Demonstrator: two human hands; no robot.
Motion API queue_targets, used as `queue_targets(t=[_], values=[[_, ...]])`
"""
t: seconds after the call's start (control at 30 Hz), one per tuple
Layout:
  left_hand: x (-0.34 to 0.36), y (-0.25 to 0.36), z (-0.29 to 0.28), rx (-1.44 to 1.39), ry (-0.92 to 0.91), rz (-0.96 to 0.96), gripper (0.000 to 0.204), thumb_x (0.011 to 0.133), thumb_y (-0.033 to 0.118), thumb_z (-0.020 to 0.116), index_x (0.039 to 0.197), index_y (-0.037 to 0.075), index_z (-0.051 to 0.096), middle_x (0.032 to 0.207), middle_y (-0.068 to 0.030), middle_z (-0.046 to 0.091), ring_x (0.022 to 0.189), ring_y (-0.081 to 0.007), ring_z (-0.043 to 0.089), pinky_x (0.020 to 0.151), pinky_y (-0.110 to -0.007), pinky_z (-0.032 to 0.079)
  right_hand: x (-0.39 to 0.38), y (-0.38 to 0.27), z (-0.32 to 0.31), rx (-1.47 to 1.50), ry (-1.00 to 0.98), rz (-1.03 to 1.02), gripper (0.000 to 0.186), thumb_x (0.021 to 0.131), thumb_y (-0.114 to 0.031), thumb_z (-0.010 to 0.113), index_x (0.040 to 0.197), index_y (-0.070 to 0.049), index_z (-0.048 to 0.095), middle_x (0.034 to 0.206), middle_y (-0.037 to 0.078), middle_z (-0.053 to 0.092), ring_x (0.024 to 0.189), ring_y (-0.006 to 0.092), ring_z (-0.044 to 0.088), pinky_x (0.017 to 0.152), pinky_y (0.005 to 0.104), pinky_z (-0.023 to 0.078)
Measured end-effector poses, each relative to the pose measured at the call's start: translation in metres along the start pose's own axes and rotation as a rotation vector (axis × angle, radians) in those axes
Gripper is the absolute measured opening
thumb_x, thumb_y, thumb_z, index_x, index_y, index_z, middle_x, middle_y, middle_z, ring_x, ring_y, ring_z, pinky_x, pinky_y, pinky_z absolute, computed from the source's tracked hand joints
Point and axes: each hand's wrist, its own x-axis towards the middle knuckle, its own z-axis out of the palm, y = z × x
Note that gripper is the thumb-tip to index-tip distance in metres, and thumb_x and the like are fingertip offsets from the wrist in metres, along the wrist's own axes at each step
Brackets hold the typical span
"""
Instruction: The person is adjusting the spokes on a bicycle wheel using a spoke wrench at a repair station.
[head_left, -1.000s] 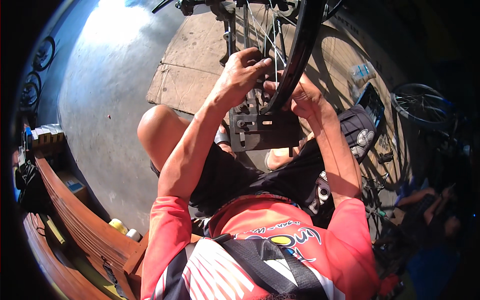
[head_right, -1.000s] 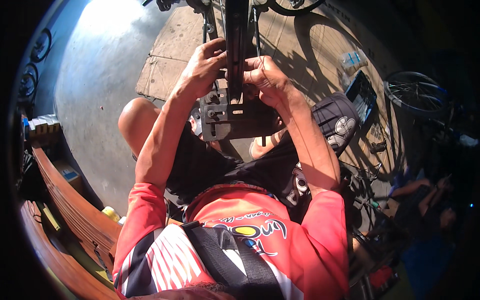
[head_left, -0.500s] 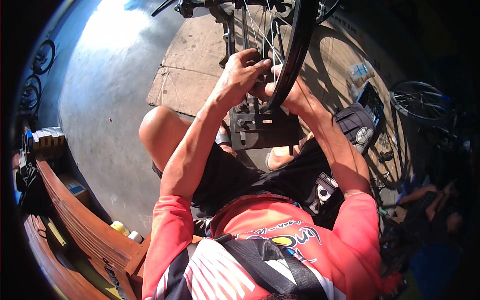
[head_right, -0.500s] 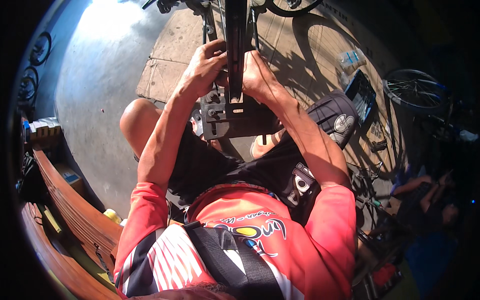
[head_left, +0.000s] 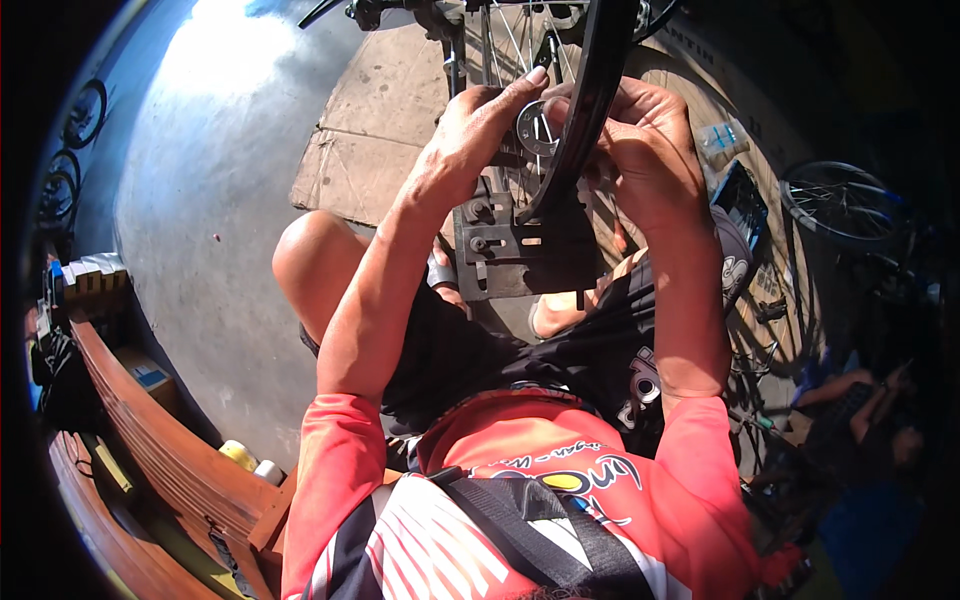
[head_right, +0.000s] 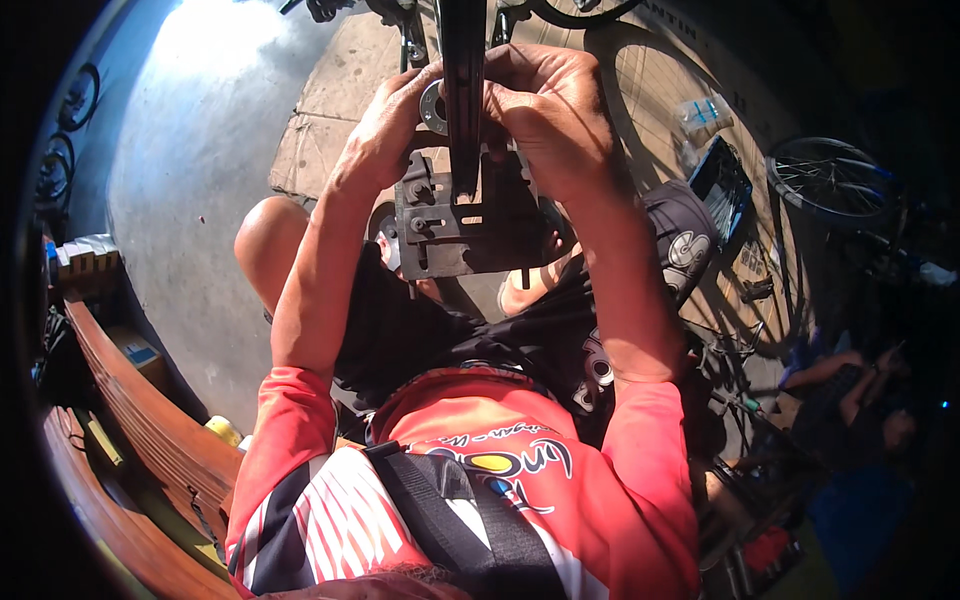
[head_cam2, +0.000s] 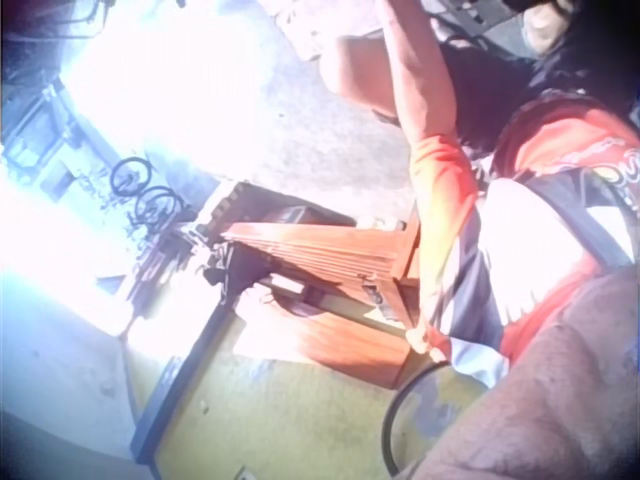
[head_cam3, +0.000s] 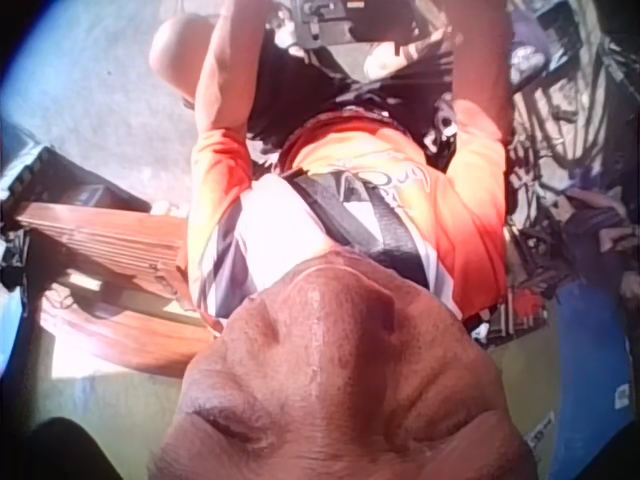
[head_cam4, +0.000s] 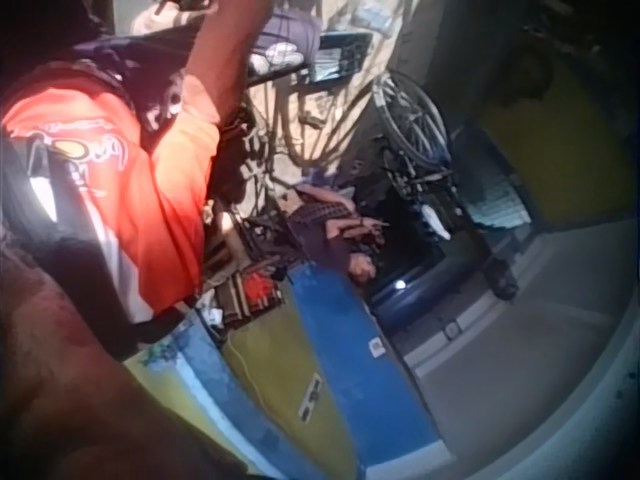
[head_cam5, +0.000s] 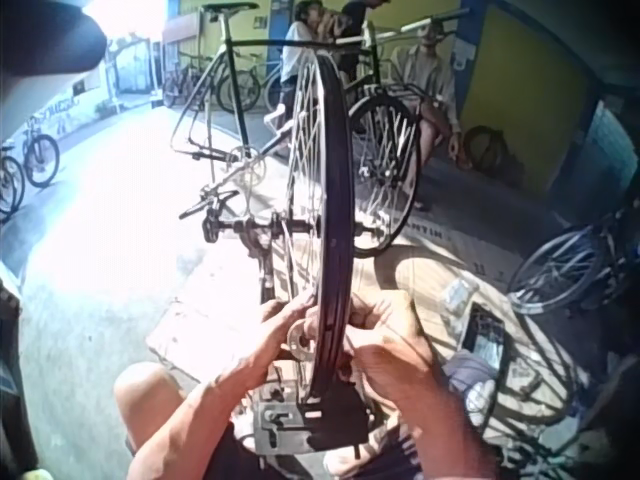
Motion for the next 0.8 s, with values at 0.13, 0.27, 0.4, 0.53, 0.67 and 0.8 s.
queue_targets(t=[0.13,0.27,0.4,0.53,0.67,0.8], values=[[-0.004,0.001,-0.004,-0.096,-0.044,-0.005,0.075,0.082,0.063,0.075,0.100,-0.008,0.062,0.086,-0.0106,0.061,0.077,-0.0168,0.060,0.067,-0.033,0.053,0.008,0.003,-0.011,0.152,0.060,-0.049,0.010,0.090,-0.006,0.074,0.097,0.001,0.070,0.082,0.008,0.072,0.064,0.0114,0.066,0.056,0.0229,0.054],[0.006,-0.001,-0.005,0.071,-0.084,-0.124,0.055,0.094,0.051,0.065,0.116,0.001,0.064,0.111,-0.0107,0.066,0.092,-0.0187,0.066,0.084,-0.036,0.055,-0.008,0.061,-0.052,0.162,0.118,0.156,0.018,0.090,-0.002,0.073,0.104,0.006,0.065,0.086,0.010,0.070,0.067,0.0155,0.068,0.058,0.0273,0.058],[-0.003,0.012,-0.002,0.068,-0.060,-0.149,0.055,0.095,0.050,0.064,0.118,0.000,0.064,0.113,-0.0110,0.065,0.093,-0.0191,0.066,0.084,-0.036,0.055,-0.015,0.093,-0.034,0.212,0.016,0.286,0.020,0.090,-0.002,0.071,0.107,0.007,0.064,0.088,0.011,0.071,0.069,0.0166,0.069,0.062,0.0288,0.060],[0.000,0.007,-0.003,0.036,-0.077,-0.106,0.053,0.098,0.046,0.060,0.120,-0.002,0.063,0.116,-0.0119,0.065,0.098,-0.0201,0.066,0.087,-0.035,0.053,-0.010,0.098,-0.027,0.003,0.022,0.241,0.016,0.092,0.001,0.064,0.107,0.006,0.067,0.085,0.008,0.071,0.067,0.0129,0.066,0.059,0.0262,0.055],[0.006,0.001,-0.004,-0.001,-0.021,-0.013,0.069,0.082,0.063,0.075,0.087,-0.005,0.061,0.078,-0.0053,0.056,0.073,-0.0130,0.053,0.065,-0.030,0.045,-0.010,0.093,-0.017,-0.078,0.022,0.209,0.018,0.075,0.013,0.052,0.086,0.002,0.062,0.075,0.011,0.068,0.056,0.0150,0.062,0.048,0.0259,0.048],[0.000,0.009,0.001,-0.019,-0.024,-0.015,0.066,0.083,0.061,0.074,0.085,-0.004,0.062,0.075,-0.0045,0.056,0.070,-0.0132,0.054,0.064,-0.031,0.047,-0.011,0.072,-0.018,0.002,-0.025,0.295,0.010,0.078,0.006,0.057,0.084,0.001,0.063,0.072,0.008,0.065,0.055,0.0156,0.061,0.048,0.0277,0.050]])
